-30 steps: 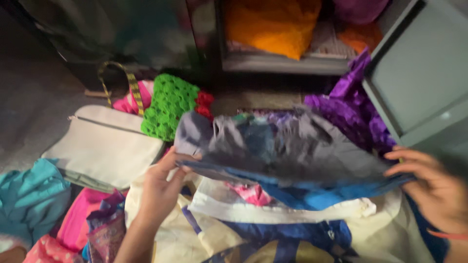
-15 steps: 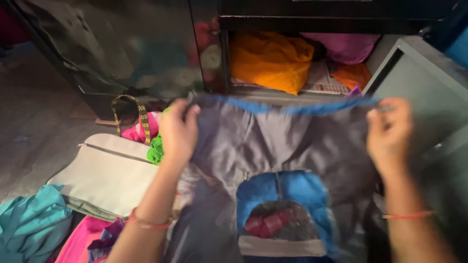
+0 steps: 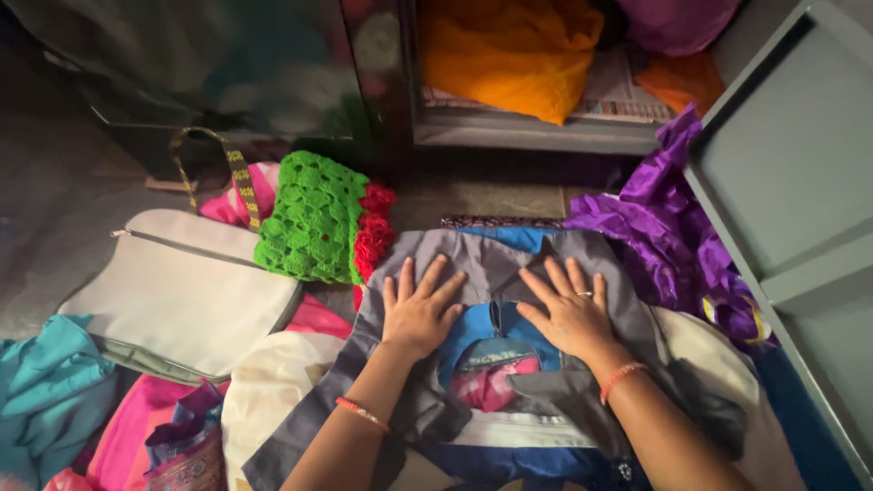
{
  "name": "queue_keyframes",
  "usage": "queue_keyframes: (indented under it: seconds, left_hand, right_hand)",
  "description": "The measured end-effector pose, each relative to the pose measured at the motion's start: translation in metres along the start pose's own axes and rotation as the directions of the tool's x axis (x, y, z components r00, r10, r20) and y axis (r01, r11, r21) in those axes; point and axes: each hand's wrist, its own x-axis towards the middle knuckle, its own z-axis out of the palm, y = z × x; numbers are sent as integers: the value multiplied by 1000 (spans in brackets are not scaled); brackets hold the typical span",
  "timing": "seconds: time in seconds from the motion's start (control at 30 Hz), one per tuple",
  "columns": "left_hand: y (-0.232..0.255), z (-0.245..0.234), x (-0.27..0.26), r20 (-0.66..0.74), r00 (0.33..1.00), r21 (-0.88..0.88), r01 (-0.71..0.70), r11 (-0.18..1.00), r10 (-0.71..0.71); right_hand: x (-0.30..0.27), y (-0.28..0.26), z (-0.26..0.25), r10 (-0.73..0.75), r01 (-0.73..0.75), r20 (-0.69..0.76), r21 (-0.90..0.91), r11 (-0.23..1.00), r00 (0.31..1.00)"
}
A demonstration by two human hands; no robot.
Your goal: The person organizes clothes by unfolding and refolding a grey shirt, a purple garment, and a patterned fabric, and then places them inside a cabinet shelf.
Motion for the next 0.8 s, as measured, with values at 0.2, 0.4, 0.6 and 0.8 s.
queue_keyframes:
  seconds: [0.2,0.4,0.6,0.8]
  left_hand:
    - [-13,17,-8,-114,946,-35,300,953,-302]
    - [-24,6,-2,129,749,-204,662,721,-650]
    - [3,-14,26,-213,925,76,338,938,-316]
    - [14,9,70,122,992,3,-45,999,44]
  right_hand:
    - [0,26,46,38,-37,-121,10,999,992]
    - [7,13,36,125,-124,-70,16,992,990]
    - [24,-2,-2,145,-152,72,105,983,987]
    - [56,-19,28,-58,58,43,4,998,997]
